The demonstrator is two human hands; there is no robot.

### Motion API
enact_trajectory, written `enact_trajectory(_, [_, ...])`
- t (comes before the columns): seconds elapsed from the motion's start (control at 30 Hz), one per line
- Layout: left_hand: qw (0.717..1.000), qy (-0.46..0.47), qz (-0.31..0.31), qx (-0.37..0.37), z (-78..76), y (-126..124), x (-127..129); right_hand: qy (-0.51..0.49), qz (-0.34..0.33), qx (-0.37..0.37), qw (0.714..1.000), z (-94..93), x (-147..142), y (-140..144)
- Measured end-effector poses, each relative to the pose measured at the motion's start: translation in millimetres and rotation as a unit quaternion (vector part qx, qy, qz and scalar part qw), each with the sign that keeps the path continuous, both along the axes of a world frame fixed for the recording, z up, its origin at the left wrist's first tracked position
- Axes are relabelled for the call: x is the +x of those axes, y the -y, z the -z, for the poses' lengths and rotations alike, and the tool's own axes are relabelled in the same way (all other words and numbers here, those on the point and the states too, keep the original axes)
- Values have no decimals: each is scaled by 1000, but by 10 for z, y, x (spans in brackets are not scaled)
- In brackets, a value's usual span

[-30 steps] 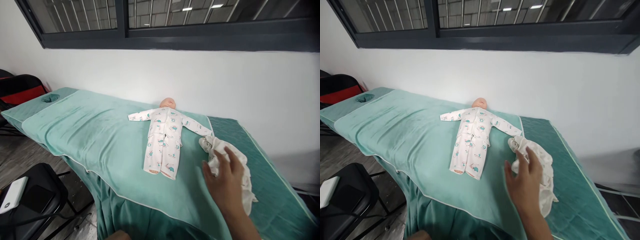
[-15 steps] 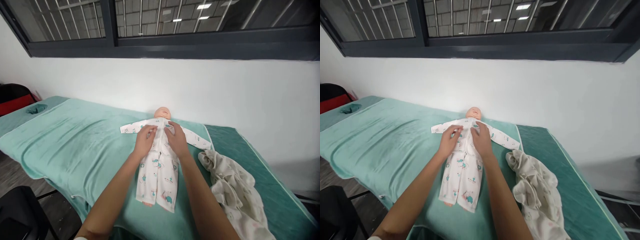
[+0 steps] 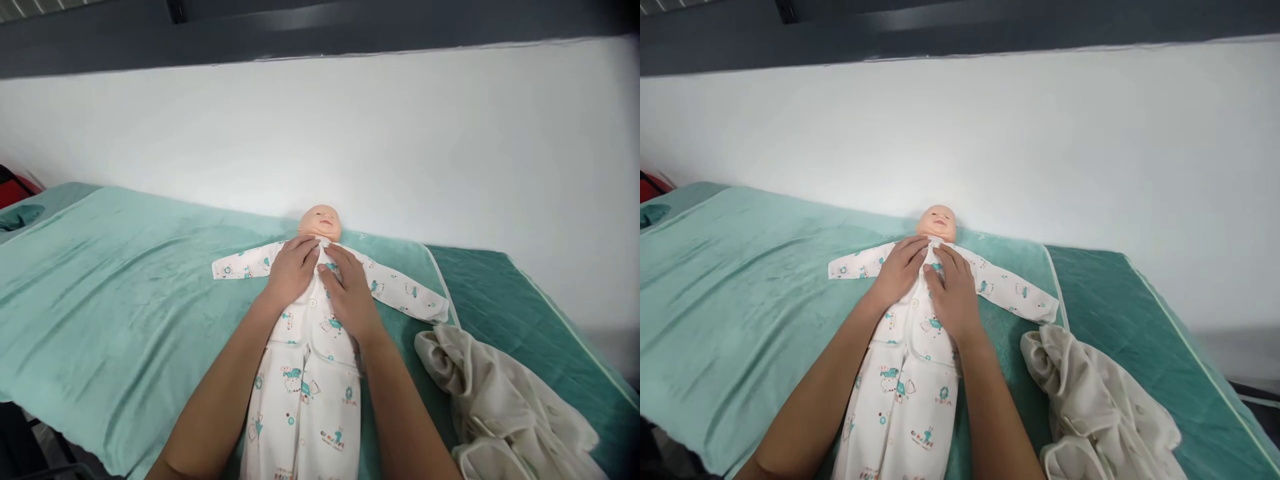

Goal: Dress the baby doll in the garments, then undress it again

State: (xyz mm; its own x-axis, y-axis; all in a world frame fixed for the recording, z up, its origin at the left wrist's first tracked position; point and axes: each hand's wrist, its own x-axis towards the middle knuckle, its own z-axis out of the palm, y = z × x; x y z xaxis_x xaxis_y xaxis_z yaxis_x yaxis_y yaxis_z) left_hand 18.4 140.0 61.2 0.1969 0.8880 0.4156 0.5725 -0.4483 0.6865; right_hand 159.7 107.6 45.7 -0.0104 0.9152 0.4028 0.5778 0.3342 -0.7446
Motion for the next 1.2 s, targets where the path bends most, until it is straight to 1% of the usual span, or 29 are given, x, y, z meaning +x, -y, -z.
enact_trajectory(0.1, [1000, -6, -1, 3, -8, -7, 1, 6, -4, -2, 1000, 5, 4, 2])
enact_trajectory(0.3, [1000, -12, 7, -17, -5, -8, -15, 38, 2, -29, 999, -8, -12, -58])
enact_trajectory(0.43, [1000, -14, 15, -17, 1, -15, -33, 60, -7, -22, 998, -3, -13, -122])
enact_trajectory(0.53, [1000, -10, 15, -17, 1, -17, -29, 58, -13, -13, 998, 2, -6, -121])
enact_trajectory(0.7, [1000, 0, 0, -23, -5, -9, -8, 20, 5, -18, 1000, -25, -13, -79])
enact_trajectory(0.8, [1000, 0, 2, -18, 1, -11, -6, 45, 0, -27, 999, -39, -20, -76])
enact_trajectory(0.9, [1000, -1, 2, -16, 18, -19, -12, 65, -3, -20, 998, -39, -22, -86])
enact_trajectory(1.03, [1000, -9, 5, -9, 36, -26, -19, 62, 5, -23, 998, -36, -22, -89])
enact_trajectory(1.2, [1000, -14, 4, -11, 22, -9, -18, 55, 1, -24, 998, -37, -24, -74])
